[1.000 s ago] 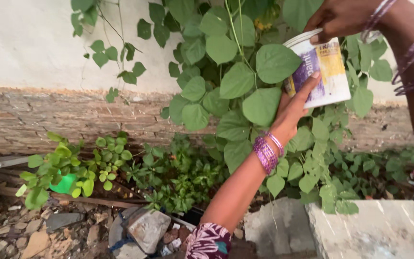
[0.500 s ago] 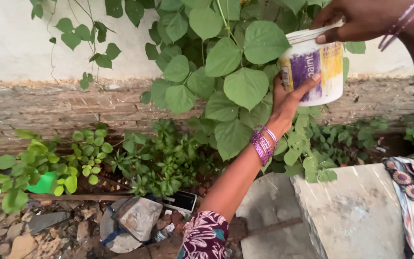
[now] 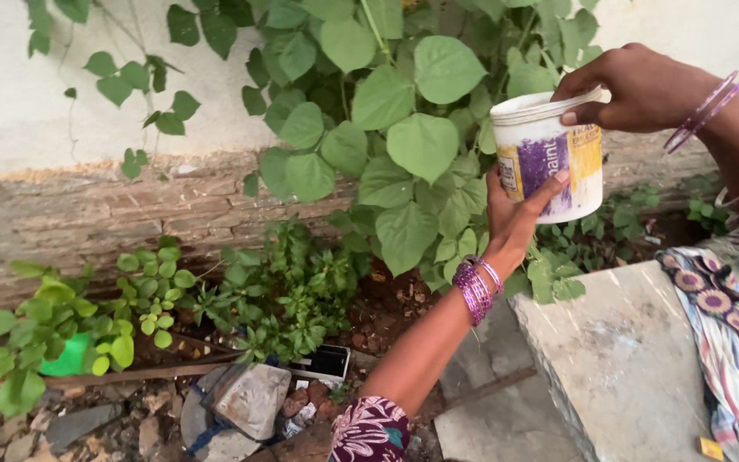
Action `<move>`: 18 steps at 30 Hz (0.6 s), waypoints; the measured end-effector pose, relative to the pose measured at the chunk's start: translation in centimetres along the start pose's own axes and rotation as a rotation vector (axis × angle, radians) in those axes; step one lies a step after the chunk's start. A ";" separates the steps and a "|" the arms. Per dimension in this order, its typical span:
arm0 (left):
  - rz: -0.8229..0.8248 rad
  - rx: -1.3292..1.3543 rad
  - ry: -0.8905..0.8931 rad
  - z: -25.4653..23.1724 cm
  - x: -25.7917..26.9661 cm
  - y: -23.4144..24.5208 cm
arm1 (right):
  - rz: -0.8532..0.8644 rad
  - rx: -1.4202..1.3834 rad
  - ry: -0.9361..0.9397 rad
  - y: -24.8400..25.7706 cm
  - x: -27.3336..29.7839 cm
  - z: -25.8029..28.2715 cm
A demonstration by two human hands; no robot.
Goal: The person uses a small plastic container to scoop water from a large bucket and pour it onto green plants located on the ground next to a brick wall.
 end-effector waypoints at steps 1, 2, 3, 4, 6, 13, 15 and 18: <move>-0.010 -0.018 0.005 0.2 0.4 -0.2 | -0.024 -0.022 0.005 0.1 0.7 0.1; 0.006 0.012 0.010 0.5 0.8 -0.7 | -0.049 -0.044 0.010 0.2 1.4 0.0; 0.021 0.041 0.012 0.8 1.0 -1.2 | -0.075 -0.064 0.018 0.3 1.9 -0.2; 0.036 0.070 0.013 1.1 1.1 -1.7 | -0.104 -0.060 0.033 0.3 2.4 -0.4; 0.026 0.103 0.019 1.8 0.9 -2.5 | -0.158 -0.050 0.064 0.2 3.2 -0.8; -0.030 0.154 0.034 3.8 -1.3 -5.5 | -0.052 -0.422 -0.252 -3.1 3.9 -5.5; -0.059 0.139 0.048 4.4 -2.1 -6.2 | -0.074 -0.369 -0.196 -3.8 3.2 -7.5; -0.097 0.150 0.097 5.5 -3.8 -7.0 | -0.043 -0.361 -0.180 -5.4 1.4 -10.7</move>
Point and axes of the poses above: each hand's wrist, its own x-axis away from the middle knuckle, its own y-axis out of the back of the hand, z = x × y, the point moved 4 cm from there along -x, towards the middle knuckle, and after that the axes turned 11 degrees about y, right-handed, at the moved point
